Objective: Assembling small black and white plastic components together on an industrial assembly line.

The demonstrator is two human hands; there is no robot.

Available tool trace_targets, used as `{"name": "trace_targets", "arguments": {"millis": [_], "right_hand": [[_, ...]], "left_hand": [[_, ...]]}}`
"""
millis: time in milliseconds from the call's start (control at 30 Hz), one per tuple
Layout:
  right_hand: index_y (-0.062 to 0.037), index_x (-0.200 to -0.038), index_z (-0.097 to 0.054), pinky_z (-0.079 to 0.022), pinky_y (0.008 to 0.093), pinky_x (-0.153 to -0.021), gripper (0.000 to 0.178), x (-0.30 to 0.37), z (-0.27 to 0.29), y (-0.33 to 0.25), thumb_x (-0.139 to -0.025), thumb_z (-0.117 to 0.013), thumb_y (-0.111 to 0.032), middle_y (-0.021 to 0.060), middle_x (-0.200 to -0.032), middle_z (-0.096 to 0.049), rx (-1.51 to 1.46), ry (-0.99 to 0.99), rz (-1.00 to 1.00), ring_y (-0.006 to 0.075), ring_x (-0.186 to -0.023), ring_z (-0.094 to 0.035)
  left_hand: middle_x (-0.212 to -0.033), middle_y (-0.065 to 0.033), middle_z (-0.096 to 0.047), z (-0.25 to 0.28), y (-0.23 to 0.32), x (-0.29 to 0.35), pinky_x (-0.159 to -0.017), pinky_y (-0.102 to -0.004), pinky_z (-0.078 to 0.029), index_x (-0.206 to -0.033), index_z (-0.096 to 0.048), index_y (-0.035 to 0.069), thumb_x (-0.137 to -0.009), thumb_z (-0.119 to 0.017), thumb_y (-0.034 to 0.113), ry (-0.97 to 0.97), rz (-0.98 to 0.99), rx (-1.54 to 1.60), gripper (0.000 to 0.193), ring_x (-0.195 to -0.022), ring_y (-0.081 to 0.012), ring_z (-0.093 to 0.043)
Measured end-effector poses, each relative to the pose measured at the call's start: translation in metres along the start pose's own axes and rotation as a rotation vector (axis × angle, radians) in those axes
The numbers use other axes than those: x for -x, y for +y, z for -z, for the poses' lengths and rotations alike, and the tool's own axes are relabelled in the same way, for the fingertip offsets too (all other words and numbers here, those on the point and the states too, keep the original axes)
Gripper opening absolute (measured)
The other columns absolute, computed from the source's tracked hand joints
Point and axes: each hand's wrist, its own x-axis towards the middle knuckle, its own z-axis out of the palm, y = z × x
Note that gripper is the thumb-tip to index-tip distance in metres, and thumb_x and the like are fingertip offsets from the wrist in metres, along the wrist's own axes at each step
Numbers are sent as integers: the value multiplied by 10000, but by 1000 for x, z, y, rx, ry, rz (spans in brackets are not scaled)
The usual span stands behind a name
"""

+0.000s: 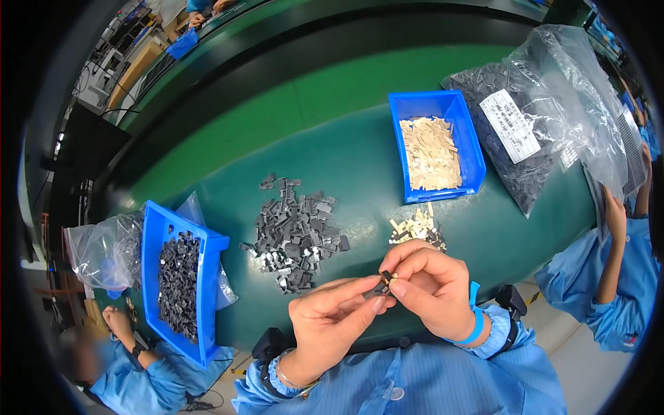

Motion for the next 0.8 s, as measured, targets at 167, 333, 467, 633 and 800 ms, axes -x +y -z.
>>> {"name": "trace_targets", "arguments": {"millis": [167, 333, 467, 633, 800], "right_hand": [[61, -850, -534, -538, 253, -689, 82, 1, -3, 0, -778, -543, 100, 140, -986, -489, -31, 10, -39, 146, -855, -543], [53, -828, -547, -508, 247, -695, 69, 1, -2, 2, -772, -558, 93, 134, -968, -501, 19, 37, -26, 141, -842, -539], [45, -812, -557, -474, 244, -700, 63, 2, -4, 2, -765, -576, 83, 125, -956, -509, 38, 61, -36, 134, -825, -534], [37, -796, -562, -463, 243, -684, 57, 2, -6, 2, -761, -587, 75, 118, -940, -519, 82, 71, -12, 132, -811, -537], [18, -767, -564, -449, 249, -666, 68, 2, -5, 3, -745, -621, 46, 110, -901, -545, 190, 94, 32, 140, -794, -544]], "left_hand": [[-1009, -172, -592, 0, 2, 4, -719, -265, -533, -1029, -583, -67, -753, -584, -118, 22, -37, -54, 281, -840, -228, -633], [-994, -173, -598, -1, -1, 1, -721, -270, -533, -1023, -586, -67, -749, -591, -115, 17, -68, -54, 278, -840, -222, -631], [-988, -171, -601, -1, -1, 2, -724, -270, -532, -1018, -589, -67, -747, -596, -112, 29, -65, -62, 274, -836, -215, -631], [-869, -173, -623, -4, -1, 3, -667, -278, -538, -976, -598, -81, -739, -607, -104, 93, -88, -102, 239, -736, -203, -638], [-919, -169, -618, -3, -1, 2, -675, -267, -535, -995, -595, -73, -739, -603, -110, 63, -80, -90, 259, -766, -189, -635]]}}
